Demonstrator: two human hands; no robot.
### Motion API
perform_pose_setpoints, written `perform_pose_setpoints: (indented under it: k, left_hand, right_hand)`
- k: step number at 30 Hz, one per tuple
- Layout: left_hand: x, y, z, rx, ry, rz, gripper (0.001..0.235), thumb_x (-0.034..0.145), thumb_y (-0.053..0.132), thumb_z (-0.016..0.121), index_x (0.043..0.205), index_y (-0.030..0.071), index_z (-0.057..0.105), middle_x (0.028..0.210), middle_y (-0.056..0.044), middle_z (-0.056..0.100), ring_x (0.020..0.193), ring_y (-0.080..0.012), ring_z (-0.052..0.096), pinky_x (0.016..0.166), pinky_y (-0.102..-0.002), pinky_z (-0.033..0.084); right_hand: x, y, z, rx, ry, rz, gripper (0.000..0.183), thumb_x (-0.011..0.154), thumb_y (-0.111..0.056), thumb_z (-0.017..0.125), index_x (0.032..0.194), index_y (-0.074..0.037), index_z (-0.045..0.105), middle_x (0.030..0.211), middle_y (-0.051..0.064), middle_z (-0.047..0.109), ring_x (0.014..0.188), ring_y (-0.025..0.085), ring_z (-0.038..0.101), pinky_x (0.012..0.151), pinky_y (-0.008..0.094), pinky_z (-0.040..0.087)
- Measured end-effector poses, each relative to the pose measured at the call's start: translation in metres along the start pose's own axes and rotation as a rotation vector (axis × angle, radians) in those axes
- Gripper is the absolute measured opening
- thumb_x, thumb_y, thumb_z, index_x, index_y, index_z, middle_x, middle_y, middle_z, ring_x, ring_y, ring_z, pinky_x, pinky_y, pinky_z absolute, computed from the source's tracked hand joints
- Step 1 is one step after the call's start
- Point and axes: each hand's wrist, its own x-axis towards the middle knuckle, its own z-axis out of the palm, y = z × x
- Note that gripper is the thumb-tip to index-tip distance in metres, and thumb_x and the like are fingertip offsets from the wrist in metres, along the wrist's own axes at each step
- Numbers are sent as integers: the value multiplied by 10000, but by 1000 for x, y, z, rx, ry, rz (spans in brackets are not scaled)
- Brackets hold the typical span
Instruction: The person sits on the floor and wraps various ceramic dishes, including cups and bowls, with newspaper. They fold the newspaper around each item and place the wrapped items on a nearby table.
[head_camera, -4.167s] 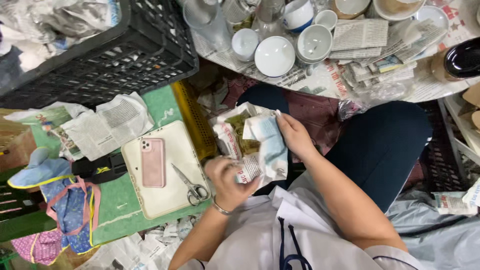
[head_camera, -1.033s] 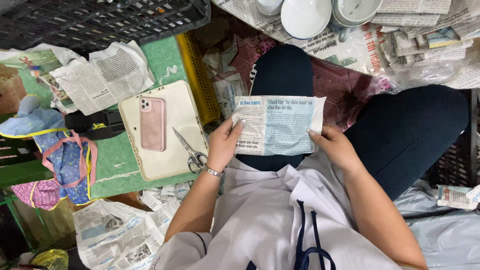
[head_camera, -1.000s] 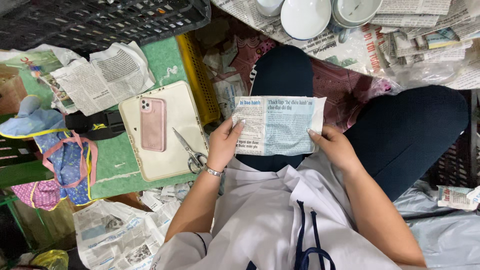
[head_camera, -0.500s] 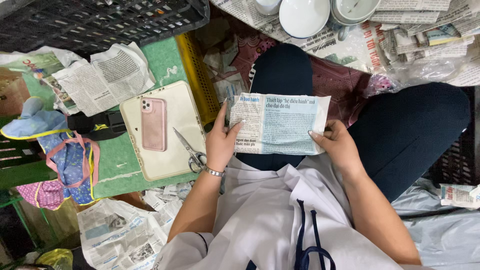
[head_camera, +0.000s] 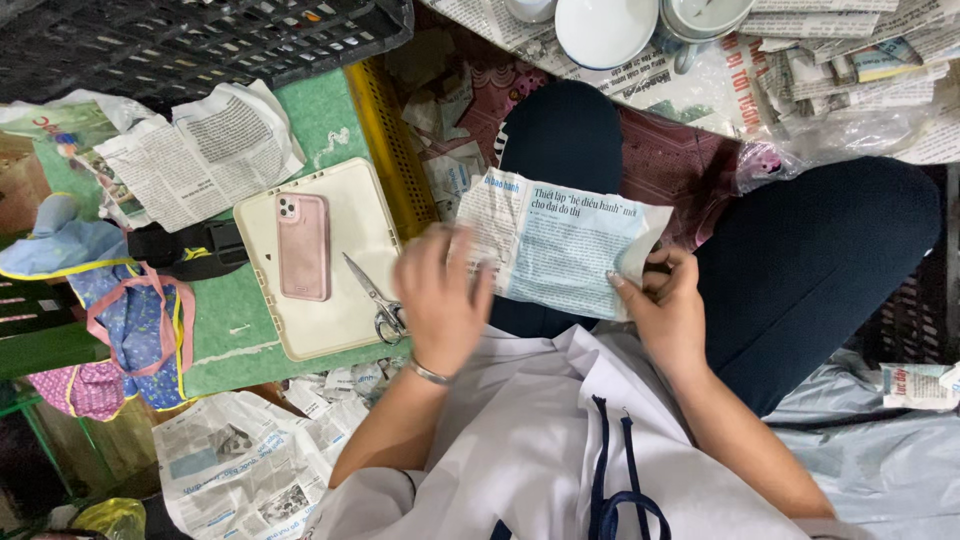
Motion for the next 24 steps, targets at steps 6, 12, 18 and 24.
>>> perform_pose_setpoints:
  k: [6, 12, 18, 24]
  left_hand:
    - [-4, 23, 64, -142, -406, 32, 543, 1080, 365, 546, 1575, 154, 476, 1659, -135, 426, 1550, -369, 372, 1269, -583, 257]
    - [-7, -2, 93, -310, -380, 52, 663, 1052, 500, 537, 1623, 209, 367, 1733, -100, 218, 1599, -440, 183, 1292, -598, 178]
    - [-3, 11, 72, 20, -354, 120, 713, 941, 634, 533, 1522, 227, 463, 1633, -211, 257, 1506, -446, 195, 1186, -683, 103]
    - [-25, 47, 30, -401, -397, 322, 843, 964, 725, 554, 1580, 159, 441, 1631, -178, 350, 1463, -391, 334, 1125, -573, 246]
  right_hand:
    - [-10, 3, 6, 5, 35, -32, 599, 965, 8, 688, 1415, -30, 294, 941, 221, 721, 801, 191, 714, 656, 298, 569]
    - [-9, -7, -5, 37, 7, 9, 759, 981, 17, 649, 1564, -53, 167, 998, 219, 739, 888, 224, 759, 732, 314, 621]
    - [-1, -18, -20, 256, -155, 243, 860, 857, 21, 683, 1568, -85, 211, 939, 171, 738, 777, 189, 723, 636, 297, 582]
    - [-26, -10, -19, 453, -50, 437, 437, 932, -86, 671, 1335, 35, 554, 911, 130, 747, 717, 134, 718, 632, 264, 573]
